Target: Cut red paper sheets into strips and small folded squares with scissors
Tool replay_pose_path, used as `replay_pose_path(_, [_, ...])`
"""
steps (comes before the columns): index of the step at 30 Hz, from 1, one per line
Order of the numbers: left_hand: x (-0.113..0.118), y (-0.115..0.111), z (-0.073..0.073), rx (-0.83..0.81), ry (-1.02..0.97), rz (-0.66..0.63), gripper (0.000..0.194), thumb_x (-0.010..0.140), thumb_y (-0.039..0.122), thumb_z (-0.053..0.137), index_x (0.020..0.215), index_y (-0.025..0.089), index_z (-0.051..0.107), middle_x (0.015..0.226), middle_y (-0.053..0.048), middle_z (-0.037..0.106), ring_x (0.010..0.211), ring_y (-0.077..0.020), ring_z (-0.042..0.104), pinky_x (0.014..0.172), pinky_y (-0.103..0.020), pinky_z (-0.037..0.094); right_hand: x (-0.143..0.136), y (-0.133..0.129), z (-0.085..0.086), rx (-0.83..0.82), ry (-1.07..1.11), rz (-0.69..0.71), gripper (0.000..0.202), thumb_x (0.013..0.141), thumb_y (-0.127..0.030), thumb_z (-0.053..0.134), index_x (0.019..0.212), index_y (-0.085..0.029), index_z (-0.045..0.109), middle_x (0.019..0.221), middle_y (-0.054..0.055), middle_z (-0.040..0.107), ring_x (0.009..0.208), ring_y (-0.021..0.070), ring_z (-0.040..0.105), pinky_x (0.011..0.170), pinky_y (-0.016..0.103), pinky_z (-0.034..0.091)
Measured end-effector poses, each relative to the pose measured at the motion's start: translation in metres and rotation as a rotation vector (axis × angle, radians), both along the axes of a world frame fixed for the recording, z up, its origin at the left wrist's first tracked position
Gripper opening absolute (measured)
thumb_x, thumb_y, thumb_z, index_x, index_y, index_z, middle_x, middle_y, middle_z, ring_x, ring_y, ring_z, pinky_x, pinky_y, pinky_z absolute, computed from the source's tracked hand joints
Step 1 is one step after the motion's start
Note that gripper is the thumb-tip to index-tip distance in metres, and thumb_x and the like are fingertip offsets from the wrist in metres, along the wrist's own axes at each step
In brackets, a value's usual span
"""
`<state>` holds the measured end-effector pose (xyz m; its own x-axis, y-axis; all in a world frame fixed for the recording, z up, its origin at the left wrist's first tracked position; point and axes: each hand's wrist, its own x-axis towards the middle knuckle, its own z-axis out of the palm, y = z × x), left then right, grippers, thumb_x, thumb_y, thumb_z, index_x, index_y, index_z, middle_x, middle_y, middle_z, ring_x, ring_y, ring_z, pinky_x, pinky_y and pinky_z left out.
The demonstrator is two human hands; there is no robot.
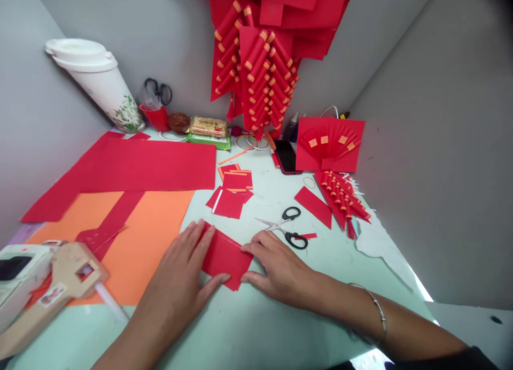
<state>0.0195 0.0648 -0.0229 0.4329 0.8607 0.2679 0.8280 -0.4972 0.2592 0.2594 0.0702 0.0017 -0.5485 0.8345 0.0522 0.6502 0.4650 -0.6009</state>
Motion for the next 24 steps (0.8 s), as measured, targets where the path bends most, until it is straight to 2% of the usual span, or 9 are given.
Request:
replay_pose_path(3, [-0.005,0.001,0.001,-0.036,-0.051,0.127,0.074,0.090,0.053,0.053,0.145,0.009,0.032,0.146,-0.029,0.046,0.135,-0.0422,0.043,0.105,-0.060,0.040,0.000,-0.001,0.003,-0.041,0.000,-0.022,0.044,0.085,-0.030,0.073,0.124,-0.013,0.061,0.109,0.011,0.058,0.101,0.0242,0.056,0.092,0.037,0.051])
replay_pose_path(6, [-0.009,0.001,0.006,-0.094,-0.110,0.199,0.066,0.091,0.049,0.051,0.144,0.013,0.035,0.137,-0.023,0.056,0.124,-0.0371,0.054,0.099,-0.053,0.047,0.001,-0.002,0.003,-0.060,0.006,-0.043,0.044,0.087,-0.028,0.070,0.127,-0.015,0.060,0.111,0.011,0.058,0.102,0.0248,0.056,0.091,0.039,0.051])
replay_pose_path(9, [-0.010,0.001,0.011,-0.149,-0.180,0.282,0.059,0.090,0.051,0.051,0.139,0.018,0.044,0.123,-0.017,0.064,0.115,-0.0358,0.058,0.092,-0.052,0.050,0.001,-0.003,0.001,-0.068,0.015,-0.050,0.044,0.087,-0.027,0.069,0.128,-0.016,0.058,0.109,0.010,0.058,0.101,0.0246,0.056,0.090,0.039,0.052])
replay_pose_path(12, [-0.009,0.003,0.014,-0.212,-0.276,0.376,0.058,0.086,0.053,0.052,0.133,0.018,0.052,0.110,-0.014,0.064,0.106,-0.0355,0.059,0.087,-0.052,0.050,0.001,-0.004,-0.001,-0.081,0.025,-0.051,0.045,0.087,-0.026,0.067,0.130,-0.016,0.057,0.109,0.010,0.057,0.101,0.0237,0.056,0.091,0.037,0.051])
replay_pose_path(17, [-0.008,0.005,0.021,-0.383,-0.505,0.529,0.057,0.078,0.055,0.061,0.124,0.022,0.060,0.092,-0.007,0.064,0.083,-0.0292,0.065,0.073,-0.045,0.055,0.001,-0.003,0.002,-0.134,0.051,-0.068,0.048,0.086,-0.025,0.068,0.132,-0.018,0.057,0.112,0.010,0.058,0.103,0.0235,0.056,0.093,0.036,0.050])
replay_pose_path(21, [-0.008,0.005,0.030,-0.562,-0.781,0.532,0.054,0.073,0.059,0.067,0.115,0.026,0.062,0.099,-0.006,0.072,0.089,-0.0267,0.070,0.073,-0.037,0.059,0.002,0.002,0.011,-0.227,0.177,-0.133,0.040,0.090,-0.030,0.063,0.128,-0.017,0.061,0.109,0.010,0.061,0.103,0.0224,0.058,0.093,0.036,0.048])
replay_pose_path(24, [-0.007,0.004,0.036,-0.645,-0.998,0.555,0.047,0.070,0.056,0.074,0.107,0.028,0.064,0.101,-0.002,0.075,0.095,-0.0237,0.070,0.075,-0.029,0.059,0.004,0.006,0.019,-0.371,0.323,-0.228,0.028,0.095,-0.029,0.054,0.119,-0.020,0.065,0.107,0.007,0.065,0.100,0.0202,0.061,0.090,0.034,0.047])
